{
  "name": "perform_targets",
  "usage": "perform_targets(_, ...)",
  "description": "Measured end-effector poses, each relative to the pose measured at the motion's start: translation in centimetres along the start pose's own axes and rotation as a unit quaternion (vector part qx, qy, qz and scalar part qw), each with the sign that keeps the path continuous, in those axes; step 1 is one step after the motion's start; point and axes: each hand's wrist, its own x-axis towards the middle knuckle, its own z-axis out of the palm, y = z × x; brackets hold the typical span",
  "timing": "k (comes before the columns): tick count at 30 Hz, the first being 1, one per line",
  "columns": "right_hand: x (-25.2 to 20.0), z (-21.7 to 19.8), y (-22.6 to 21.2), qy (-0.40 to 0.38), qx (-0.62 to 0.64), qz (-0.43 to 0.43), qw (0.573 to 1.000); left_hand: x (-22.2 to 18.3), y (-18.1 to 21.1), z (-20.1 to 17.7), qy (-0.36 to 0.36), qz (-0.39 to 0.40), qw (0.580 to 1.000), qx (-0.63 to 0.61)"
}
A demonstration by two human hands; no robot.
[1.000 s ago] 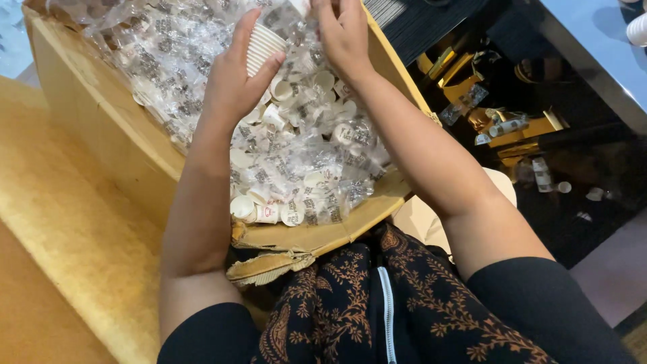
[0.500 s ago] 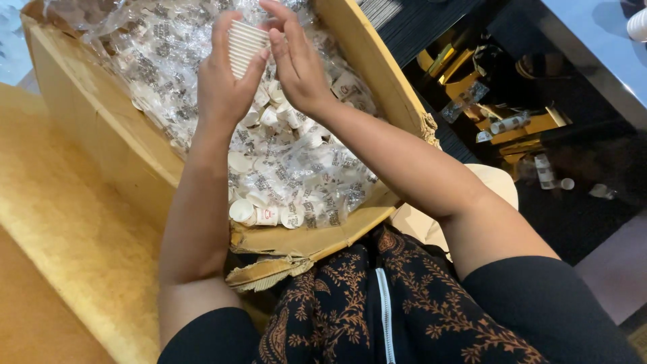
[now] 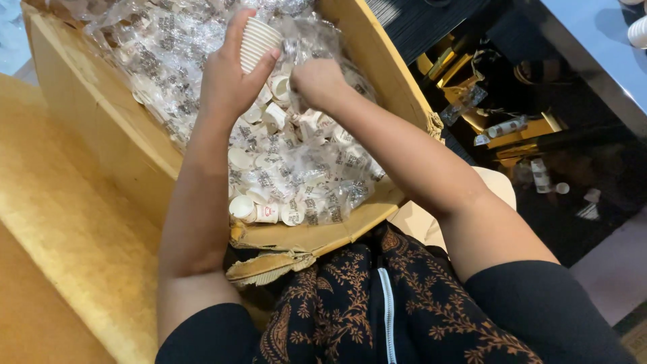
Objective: Unpacking and sorting small paper cups from a cardboard box.
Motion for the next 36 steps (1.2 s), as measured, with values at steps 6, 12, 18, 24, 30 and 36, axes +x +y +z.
perform_targets(6,-1.2,-2.3,0.7,0.027,0.102,0.043,0.994,0.2,-0.1,0.4,-0.056,-0.019,0.998,0.035)
perform_targets(12,-1.2,-0.8,-0.5,-0.056,0.155,0.042,0.985,0.2,0.3,0.3,-0.092,-0.049,0.992,0.067)
perform_targets(18,-1.5,-3.0,-0.6,-0.087,0.218,0.104,0.966,0.2,0.7,-0.1,-0.087,-0.042,0.994,0.043)
perform_targets(24,-1.6,-4.1,0.0,-0.05,0.28,0.127,0.95,0.2,0.9,-0.2,-0.092,-0.054,0.993,0.045)
perform_targets(30,-2.0,-6.6,0.9,0.388,0.352,0.15,0.839,0.5,0.9,-0.7,-0.096,-0.061,0.993,0.044)
perform_targets(36,-1.1,-3.9,0.5,0.233,0.484,-0.006,0.843,0.5,1.8,-0.6,-0.183,0.042,0.981,0.055)
